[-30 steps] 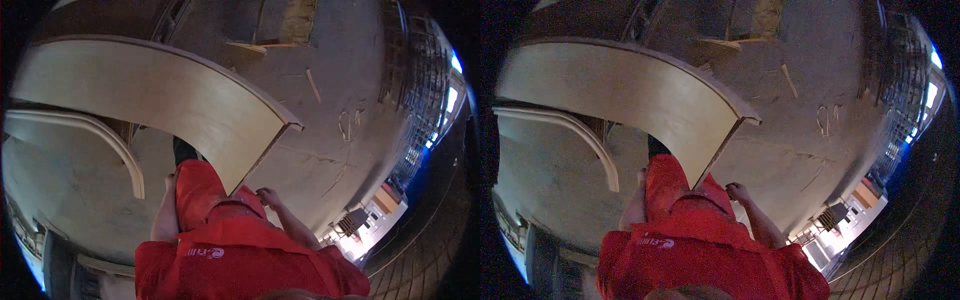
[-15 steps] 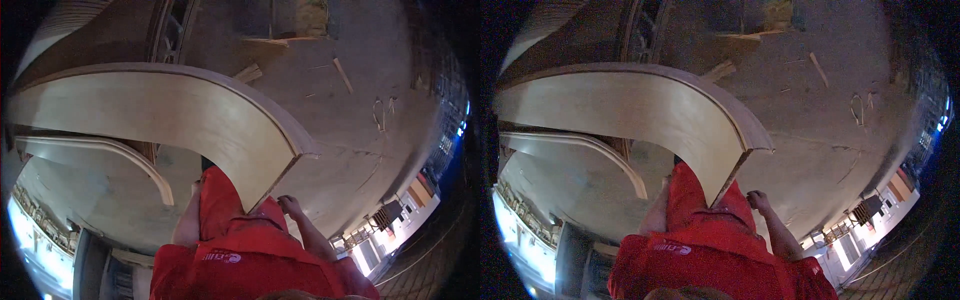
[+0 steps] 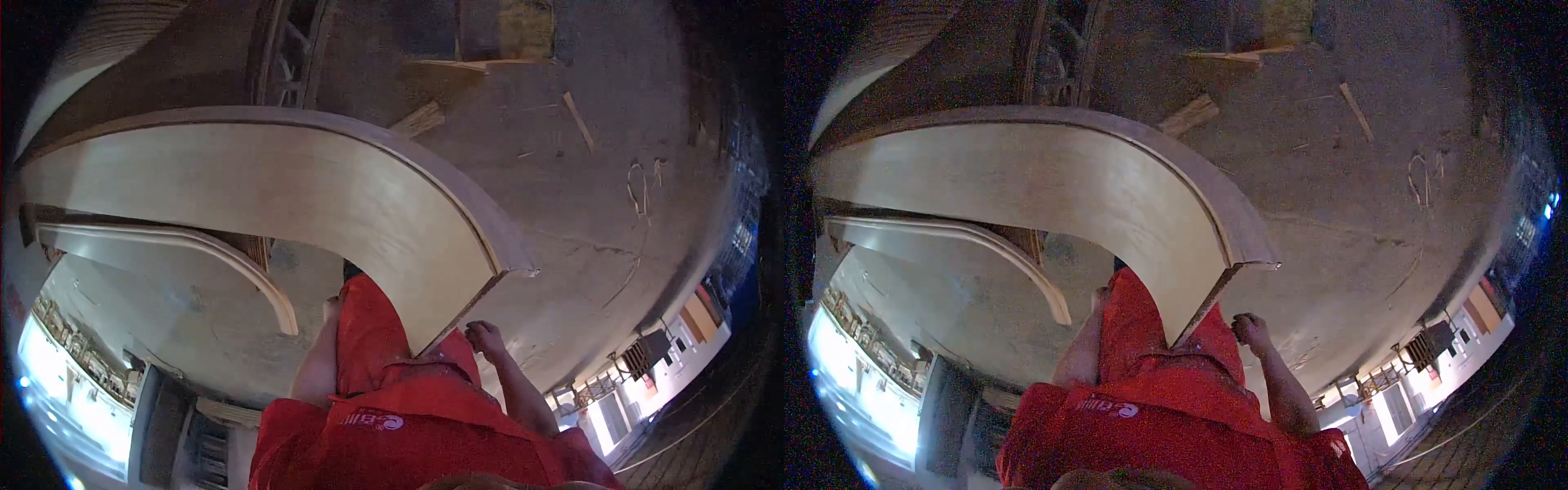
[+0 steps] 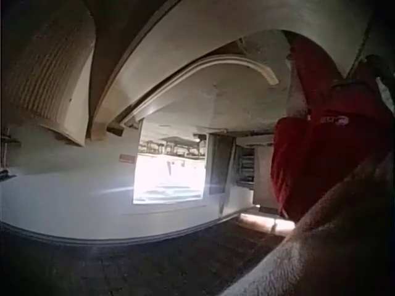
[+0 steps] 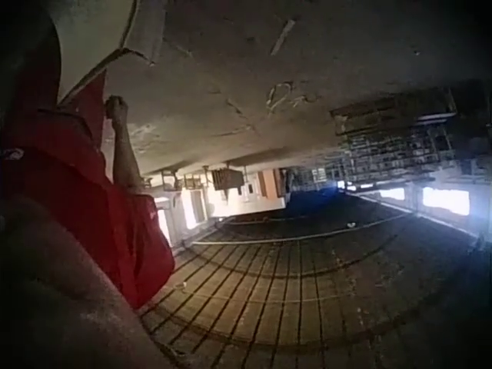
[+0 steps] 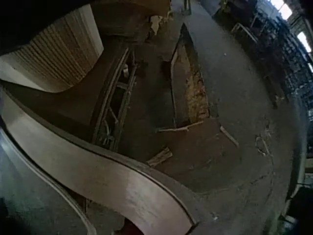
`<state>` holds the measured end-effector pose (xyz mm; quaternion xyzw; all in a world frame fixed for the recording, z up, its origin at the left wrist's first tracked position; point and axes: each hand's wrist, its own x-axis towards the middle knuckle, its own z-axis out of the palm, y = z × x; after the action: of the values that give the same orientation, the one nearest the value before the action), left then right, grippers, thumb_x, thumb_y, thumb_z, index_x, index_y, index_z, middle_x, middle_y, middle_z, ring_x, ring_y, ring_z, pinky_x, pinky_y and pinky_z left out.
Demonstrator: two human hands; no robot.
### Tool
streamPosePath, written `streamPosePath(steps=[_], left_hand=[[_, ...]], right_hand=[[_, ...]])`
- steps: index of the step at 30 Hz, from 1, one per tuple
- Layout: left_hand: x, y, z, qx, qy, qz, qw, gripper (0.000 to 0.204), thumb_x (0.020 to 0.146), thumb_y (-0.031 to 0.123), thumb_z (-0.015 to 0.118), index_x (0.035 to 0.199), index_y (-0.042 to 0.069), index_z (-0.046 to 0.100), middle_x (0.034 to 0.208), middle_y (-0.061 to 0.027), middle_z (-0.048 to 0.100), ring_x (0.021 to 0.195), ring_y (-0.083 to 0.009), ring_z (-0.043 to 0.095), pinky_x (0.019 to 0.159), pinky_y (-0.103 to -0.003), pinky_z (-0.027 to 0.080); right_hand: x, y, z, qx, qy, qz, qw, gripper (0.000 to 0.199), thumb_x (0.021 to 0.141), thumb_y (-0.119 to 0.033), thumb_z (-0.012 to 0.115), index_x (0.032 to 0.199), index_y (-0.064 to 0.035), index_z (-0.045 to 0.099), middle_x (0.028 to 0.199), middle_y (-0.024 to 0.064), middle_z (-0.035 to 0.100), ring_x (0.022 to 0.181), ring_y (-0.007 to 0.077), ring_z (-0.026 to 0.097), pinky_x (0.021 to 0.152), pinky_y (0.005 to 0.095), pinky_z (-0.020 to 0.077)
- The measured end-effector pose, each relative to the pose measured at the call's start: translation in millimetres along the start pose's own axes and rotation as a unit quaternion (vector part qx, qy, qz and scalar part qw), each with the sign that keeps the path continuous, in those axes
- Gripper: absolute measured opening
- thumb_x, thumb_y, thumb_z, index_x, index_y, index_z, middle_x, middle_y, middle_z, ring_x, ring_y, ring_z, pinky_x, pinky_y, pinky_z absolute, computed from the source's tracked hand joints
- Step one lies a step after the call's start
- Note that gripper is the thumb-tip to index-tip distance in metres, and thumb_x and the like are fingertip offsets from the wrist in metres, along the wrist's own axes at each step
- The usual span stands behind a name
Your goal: Organizing wood veneers and transporting curved wood components in a factory.
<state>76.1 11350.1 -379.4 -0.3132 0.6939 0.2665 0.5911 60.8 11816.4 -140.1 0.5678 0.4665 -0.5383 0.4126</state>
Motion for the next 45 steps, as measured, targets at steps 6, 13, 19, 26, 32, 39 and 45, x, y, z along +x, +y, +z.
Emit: streamPosePath(steps=[6, 13, 19, 26, 32, 39, 45], left_hand=[[11.5, -14.4, 5.2, 0.268, 0.011, 0.197, 0.943, 0.048, 0.097, 0.044, 0.048, 0.108, 0.000, 0.064, 0.100, -0.0183, 0.070, 0.090, -0.0306, 0.068, 0.074, -0.042, 0.054], [21.7, -28.3, 24.9, -0.036, -0.066, 0.092, 0.993, 0.041, 0.096, 0.038, 0.046, 0.124, 0.013, 0.061, 0.127, -0.0080, 0.064, 0.109, -0.0266, 0.061, 0.093, -0.041, 0.047], [15.7, -63.5, 46.7, -0.005, 0.061, 0.135, 0.989, 0.073, 0.091, 0.066, 0.049, 0.129, 0.004, 0.059, 0.129, -0.0150, 0.059, 0.115, -0.0293, 0.059, 0.094, -0.039, 0.048], [-35.5, -96.6, 27.4, 0.697, 0.213, 0.211, 0.651, 0.087, 0.089, 0.069, 0.051, 0.149, 0.008, 0.038, 0.150, -0.0151, 0.039, 0.132, -0.0307, 0.045, 0.107, -0.043, 0.041], [-85.0, -48.0, -28.1, 0.918, -0.155, -0.094, -0.353, 0.066, 0.097, 0.047, 0.058, 0.142, 0.002, 0.040, 0.138, -0.0163, 0.046, 0.120, -0.0301, 0.051, 0.106, -0.047, 0.042], [-45.6, -88.6, -27.2, 0.875, -0.094, -0.332, -0.339, 0.039, 0.098, 0.035, 0.060, 0.115, -0.001, 0.055, 0.108, -0.0126, 0.058, 0.092, -0.0242, 0.058, 0.095, -0.038, 0.050], [-80.1, -46.5, -27.2, 0.906, -0.263, -0.232, -0.237, 0.031, 0.099, 0.027, 0.060, 0.113, 0.000, 0.056, 0.103, -0.0116, 0.059, 0.085, -0.0216, 0.059, 0.091, -0.033, 0.052]], right_hand=[[-4.6, -16.4, 9.5, -0.030, 0.037, 0.014, 0.999, 0.031, 0.097, -0.024, 0.054, 0.111, 0.0005, 0.065, 0.082, 0.0085, 0.067, 0.056, 0.0152, 0.058, 0.047, 0.0273, 0.0455], [3.4, -6.8, 2.6, -0.054, 0.032, -0.021, 0.998, 0.031, 0.097, -0.024, 0.054, 0.112, 0.0005, 0.064, 0.083, 0.0096, 0.068, 0.058, 0.0163, 0.061, 0.046, 0.0282, 0.0462], [-10.7, -25.3, 3.7, -0.038, 0.024, -0.021, 0.999, 0.030, 0.097, -0.023, 0.054, 0.112, 0.0005, 0.064, 0.083, 0.0100, 0.068, 0.059, 0.0171, 0.061, 0.047, 0.0290, 0.0463], [-7.4, -36.2, 9.4, -0.092, 0.012, -0.058, 0.994, 0.030, 0.097, -0.024, 0.055, 0.113, 0.0009, 0.063, 0.080, 0.0094, 0.066, 0.060, 0.0166, 0.060, 0.048, 0.0300, 0.0448], [-6.1, -49.1, -1.0, -0.119, 0.000, -0.096, 0.988, 0.031, 0.097, -0.024, 0.057, 0.111, 0.0025, 0.063, 0.079, 0.0088, 0.065, 0.059, 0.0160, 0.058, 0.048, 0.0290, 0.0435], [9.0, -67.4, -9.2, -0.232, -0.049, -0.114, 0.965, 0.035, 0.097, -0.031, 0.057, 0.111, 0.0010, 0.064, 0.086, 0.0089, 0.066, 0.067, 0.0173, 0.060, 0.057, 0.0320, 0.0482], [19.8, -70.0, -16.8, -0.201, -0.060, -0.153, 0.966, 0.034, 0.096, -0.030, 0.059, 0.112, 0.0004, 0.063, 0.079, 0.0066, 0.064, 0.062, 0.0161, 0.058, 0.053, 0.0308, 0.0464]])
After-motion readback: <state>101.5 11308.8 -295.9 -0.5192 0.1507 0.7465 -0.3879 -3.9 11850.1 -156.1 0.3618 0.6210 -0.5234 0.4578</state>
